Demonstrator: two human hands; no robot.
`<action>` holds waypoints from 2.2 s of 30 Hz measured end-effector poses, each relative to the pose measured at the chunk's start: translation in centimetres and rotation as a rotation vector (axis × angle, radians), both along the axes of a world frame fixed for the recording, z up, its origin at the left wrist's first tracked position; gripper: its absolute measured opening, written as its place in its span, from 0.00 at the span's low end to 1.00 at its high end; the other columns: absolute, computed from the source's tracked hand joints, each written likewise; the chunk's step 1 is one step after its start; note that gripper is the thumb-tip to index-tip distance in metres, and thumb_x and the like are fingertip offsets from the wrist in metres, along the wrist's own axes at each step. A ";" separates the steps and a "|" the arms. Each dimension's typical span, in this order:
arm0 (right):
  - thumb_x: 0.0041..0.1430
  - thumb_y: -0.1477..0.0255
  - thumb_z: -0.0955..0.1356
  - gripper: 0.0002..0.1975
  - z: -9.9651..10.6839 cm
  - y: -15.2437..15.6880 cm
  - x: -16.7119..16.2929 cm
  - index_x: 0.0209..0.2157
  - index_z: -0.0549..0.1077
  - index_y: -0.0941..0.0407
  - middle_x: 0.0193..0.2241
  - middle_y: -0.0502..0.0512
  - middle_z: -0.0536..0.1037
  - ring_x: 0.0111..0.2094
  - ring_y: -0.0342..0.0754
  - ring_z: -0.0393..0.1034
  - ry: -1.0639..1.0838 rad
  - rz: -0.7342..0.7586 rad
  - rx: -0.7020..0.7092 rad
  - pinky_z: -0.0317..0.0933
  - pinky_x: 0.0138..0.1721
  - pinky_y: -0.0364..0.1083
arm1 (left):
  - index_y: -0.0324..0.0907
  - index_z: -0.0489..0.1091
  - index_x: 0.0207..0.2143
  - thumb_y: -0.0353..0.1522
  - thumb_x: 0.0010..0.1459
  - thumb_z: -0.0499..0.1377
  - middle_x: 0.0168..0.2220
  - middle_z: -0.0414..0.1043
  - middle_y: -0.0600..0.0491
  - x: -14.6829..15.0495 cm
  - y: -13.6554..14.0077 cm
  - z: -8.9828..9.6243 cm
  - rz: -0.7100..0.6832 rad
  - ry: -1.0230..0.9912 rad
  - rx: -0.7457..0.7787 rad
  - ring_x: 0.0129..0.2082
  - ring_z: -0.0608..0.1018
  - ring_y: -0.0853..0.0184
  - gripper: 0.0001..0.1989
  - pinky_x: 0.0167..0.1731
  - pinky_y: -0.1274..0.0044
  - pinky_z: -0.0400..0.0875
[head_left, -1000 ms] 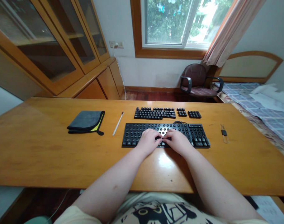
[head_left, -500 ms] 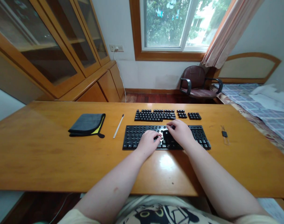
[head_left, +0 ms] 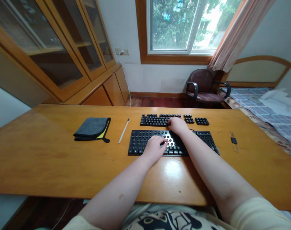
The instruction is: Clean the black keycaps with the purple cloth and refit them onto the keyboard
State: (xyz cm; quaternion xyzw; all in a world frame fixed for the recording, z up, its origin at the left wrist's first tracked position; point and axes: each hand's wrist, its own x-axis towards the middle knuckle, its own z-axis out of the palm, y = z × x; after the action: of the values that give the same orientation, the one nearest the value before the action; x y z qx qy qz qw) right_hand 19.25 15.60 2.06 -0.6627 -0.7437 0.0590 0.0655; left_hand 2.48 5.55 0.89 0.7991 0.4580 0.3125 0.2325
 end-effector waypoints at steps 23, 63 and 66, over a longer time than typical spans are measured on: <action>0.46 0.65 0.68 0.12 0.8 -11.2 -0.1 0.30 0.77 0.57 0.26 0.53 0.77 0.29 0.48 0.70 0.763 -0.081 -0.031 0.62 0.31 0.45 | 0.46 0.72 0.42 0.31 0.54 0.58 0.41 0.73 0.52 -0.1 0.1 0.1 -0.120 -0.181 -0.005 0.43 0.73 0.66 0.12 0.47 0.72 0.68; 0.46 0.66 0.72 0.14 0.2 -11.6 -0.7 0.37 0.76 0.54 0.36 0.54 0.79 0.40 0.50 0.72 1.387 0.042 -0.080 0.63 0.46 0.52 | 0.39 0.73 0.29 0.30 0.41 0.66 0.31 0.76 0.51 0.6 -0.4 0.2 0.146 -0.822 -0.325 0.33 0.77 0.66 0.09 0.40 0.71 0.72; 0.48 0.67 0.71 0.11 0.3 -11.6 -0.5 0.36 0.77 0.53 0.36 0.54 0.79 0.40 0.50 0.72 1.309 0.108 0.007 0.62 0.47 0.51 | 0.39 0.74 0.28 0.29 0.43 0.64 0.31 0.76 0.51 0.6 -0.4 0.1 0.139 -0.842 -0.338 0.33 0.77 0.66 0.07 0.41 0.71 0.72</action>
State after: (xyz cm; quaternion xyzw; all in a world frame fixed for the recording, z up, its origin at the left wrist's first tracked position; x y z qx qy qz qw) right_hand 18.79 3.95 2.33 -0.4517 -0.5825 0.4509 0.5033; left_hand 3.07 5.10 1.00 0.5207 0.4209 0.5458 0.5038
